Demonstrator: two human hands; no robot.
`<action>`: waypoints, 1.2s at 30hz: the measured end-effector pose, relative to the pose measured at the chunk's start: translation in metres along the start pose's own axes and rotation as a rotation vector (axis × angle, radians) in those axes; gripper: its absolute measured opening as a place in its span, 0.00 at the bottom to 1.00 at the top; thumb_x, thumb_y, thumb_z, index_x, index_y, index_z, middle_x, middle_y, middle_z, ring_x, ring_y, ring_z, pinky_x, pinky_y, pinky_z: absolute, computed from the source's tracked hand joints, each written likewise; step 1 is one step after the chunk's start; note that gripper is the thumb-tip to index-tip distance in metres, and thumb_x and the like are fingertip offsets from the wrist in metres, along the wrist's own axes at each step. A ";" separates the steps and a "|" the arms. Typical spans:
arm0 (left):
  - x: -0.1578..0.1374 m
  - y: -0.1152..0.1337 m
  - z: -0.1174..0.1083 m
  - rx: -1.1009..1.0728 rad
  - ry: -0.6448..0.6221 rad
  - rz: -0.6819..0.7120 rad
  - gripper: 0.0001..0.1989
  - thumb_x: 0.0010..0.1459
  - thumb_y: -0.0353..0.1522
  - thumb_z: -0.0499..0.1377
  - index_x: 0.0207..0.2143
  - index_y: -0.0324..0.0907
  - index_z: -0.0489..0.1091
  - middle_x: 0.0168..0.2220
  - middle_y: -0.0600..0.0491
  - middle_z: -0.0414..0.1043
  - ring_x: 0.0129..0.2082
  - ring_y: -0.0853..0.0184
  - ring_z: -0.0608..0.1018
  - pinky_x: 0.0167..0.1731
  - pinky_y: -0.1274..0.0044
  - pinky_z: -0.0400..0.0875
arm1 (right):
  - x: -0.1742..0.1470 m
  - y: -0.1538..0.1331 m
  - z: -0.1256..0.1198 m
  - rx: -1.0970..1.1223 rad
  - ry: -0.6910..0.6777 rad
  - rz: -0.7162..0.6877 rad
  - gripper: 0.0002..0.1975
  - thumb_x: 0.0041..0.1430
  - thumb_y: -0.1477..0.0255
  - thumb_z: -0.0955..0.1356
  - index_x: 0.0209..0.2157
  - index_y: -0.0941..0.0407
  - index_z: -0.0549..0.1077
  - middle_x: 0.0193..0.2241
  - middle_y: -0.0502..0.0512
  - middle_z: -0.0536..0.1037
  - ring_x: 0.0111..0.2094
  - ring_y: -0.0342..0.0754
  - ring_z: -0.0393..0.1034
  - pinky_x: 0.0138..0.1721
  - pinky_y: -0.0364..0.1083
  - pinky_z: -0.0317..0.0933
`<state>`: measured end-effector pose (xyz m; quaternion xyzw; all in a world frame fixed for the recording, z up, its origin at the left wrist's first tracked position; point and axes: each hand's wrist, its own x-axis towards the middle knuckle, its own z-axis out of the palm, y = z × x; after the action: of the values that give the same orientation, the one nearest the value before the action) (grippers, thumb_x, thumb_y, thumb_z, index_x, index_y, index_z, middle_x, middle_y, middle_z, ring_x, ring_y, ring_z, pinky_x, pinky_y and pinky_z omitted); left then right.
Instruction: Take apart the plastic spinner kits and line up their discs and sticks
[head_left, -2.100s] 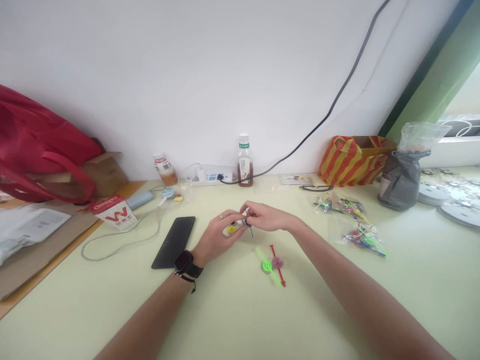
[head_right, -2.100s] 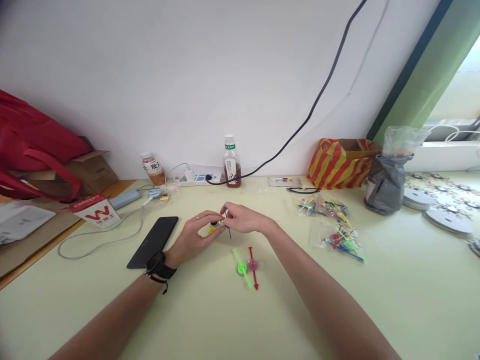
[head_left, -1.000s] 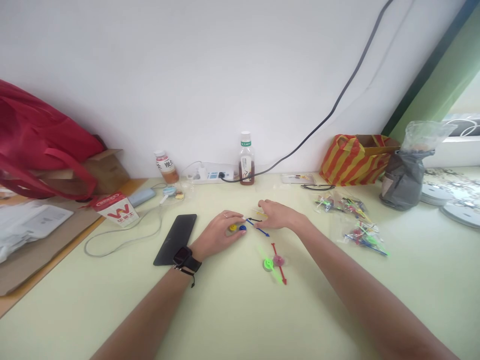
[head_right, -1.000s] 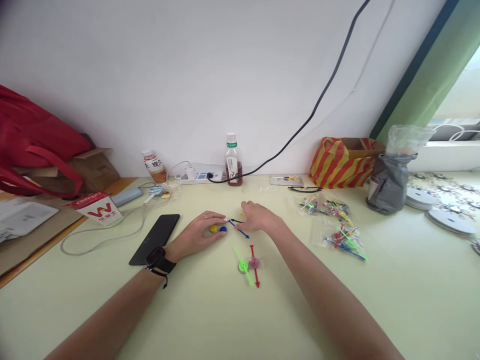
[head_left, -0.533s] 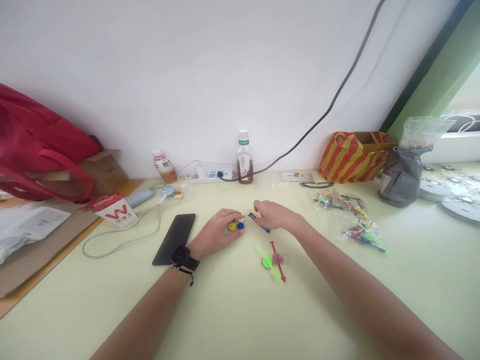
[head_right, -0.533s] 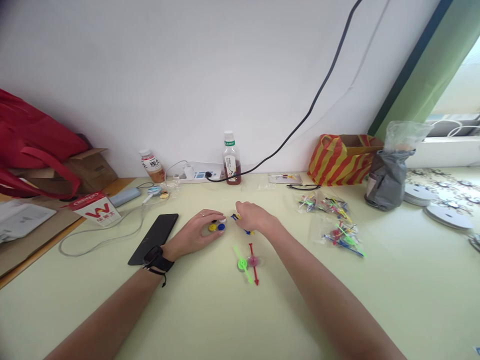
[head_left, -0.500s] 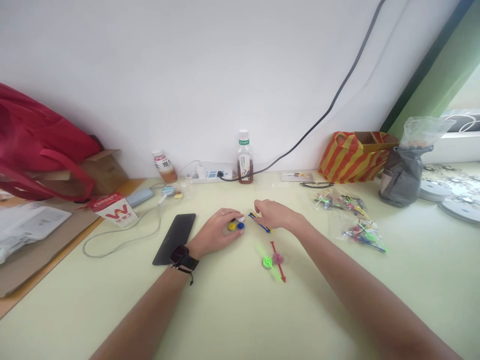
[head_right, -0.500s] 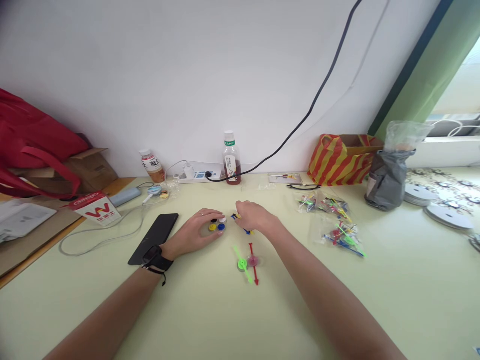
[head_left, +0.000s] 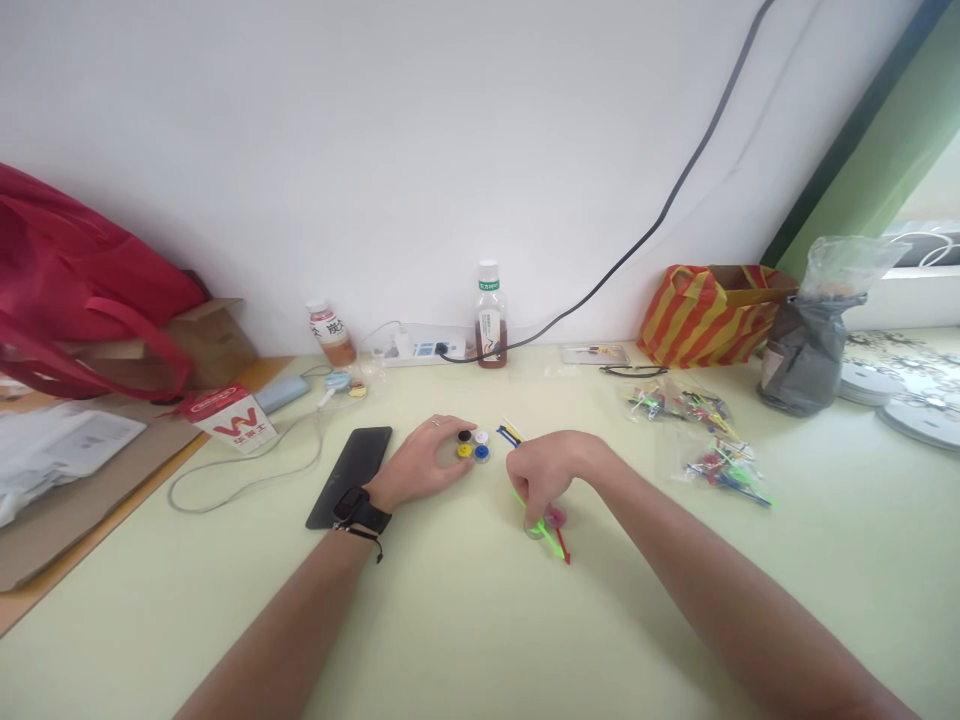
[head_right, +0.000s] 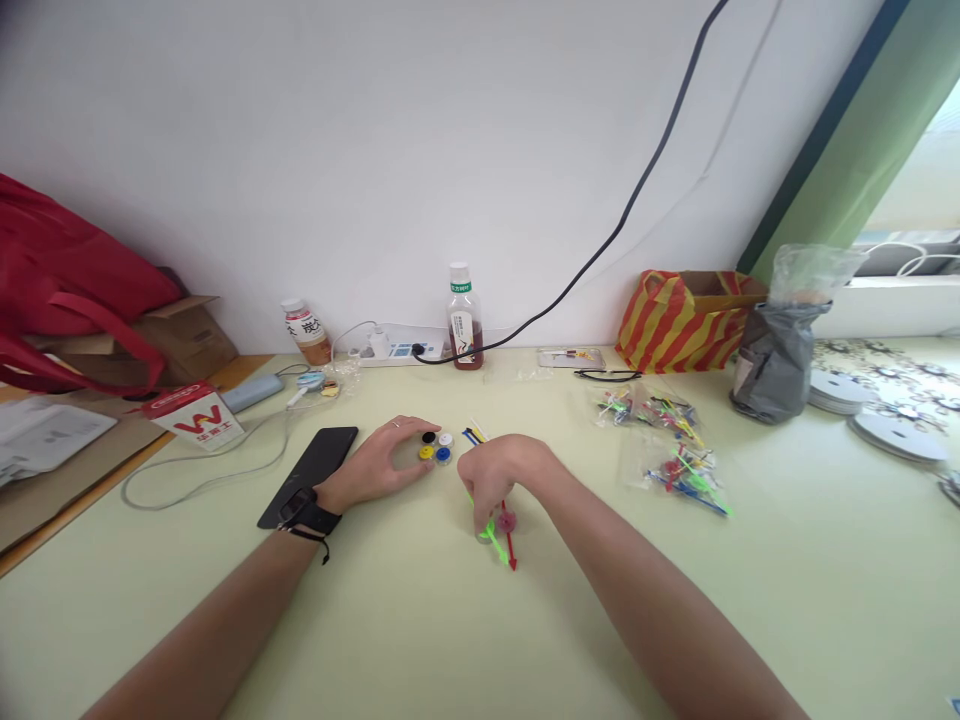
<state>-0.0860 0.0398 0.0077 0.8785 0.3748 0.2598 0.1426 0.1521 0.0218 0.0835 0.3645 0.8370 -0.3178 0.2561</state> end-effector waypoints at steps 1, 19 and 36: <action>0.000 0.001 0.000 0.003 0.000 -0.001 0.20 0.60 0.39 0.65 0.55 0.49 0.74 0.53 0.49 0.77 0.55 0.56 0.77 0.59 0.63 0.72 | 0.000 0.000 0.000 0.006 0.008 0.003 0.15 0.49 0.63 0.75 0.18 0.56 0.73 0.22 0.50 0.76 0.26 0.46 0.67 0.25 0.45 0.54; 0.003 0.001 0.010 0.015 -0.002 -0.004 0.18 0.64 0.41 0.63 0.55 0.50 0.74 0.53 0.50 0.78 0.54 0.57 0.77 0.57 0.64 0.71 | 0.009 0.007 0.005 -0.031 0.186 -0.001 0.08 0.50 0.75 0.66 0.19 0.55 0.65 0.22 0.51 0.72 0.24 0.47 0.65 0.25 0.45 0.52; 0.012 0.043 -0.007 -0.109 0.216 0.020 0.13 0.64 0.36 0.65 0.50 0.46 0.73 0.43 0.52 0.80 0.40 0.65 0.81 0.45 0.71 0.75 | 0.024 0.016 0.000 0.902 0.757 -0.190 0.04 0.62 0.78 0.65 0.36 0.54 0.64 0.26 0.47 0.75 0.27 0.42 0.69 0.26 0.39 0.60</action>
<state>-0.0580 0.0198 0.0367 0.8400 0.3646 0.3742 0.1466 0.1497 0.0414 0.0621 0.4487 0.6815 -0.5114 -0.2698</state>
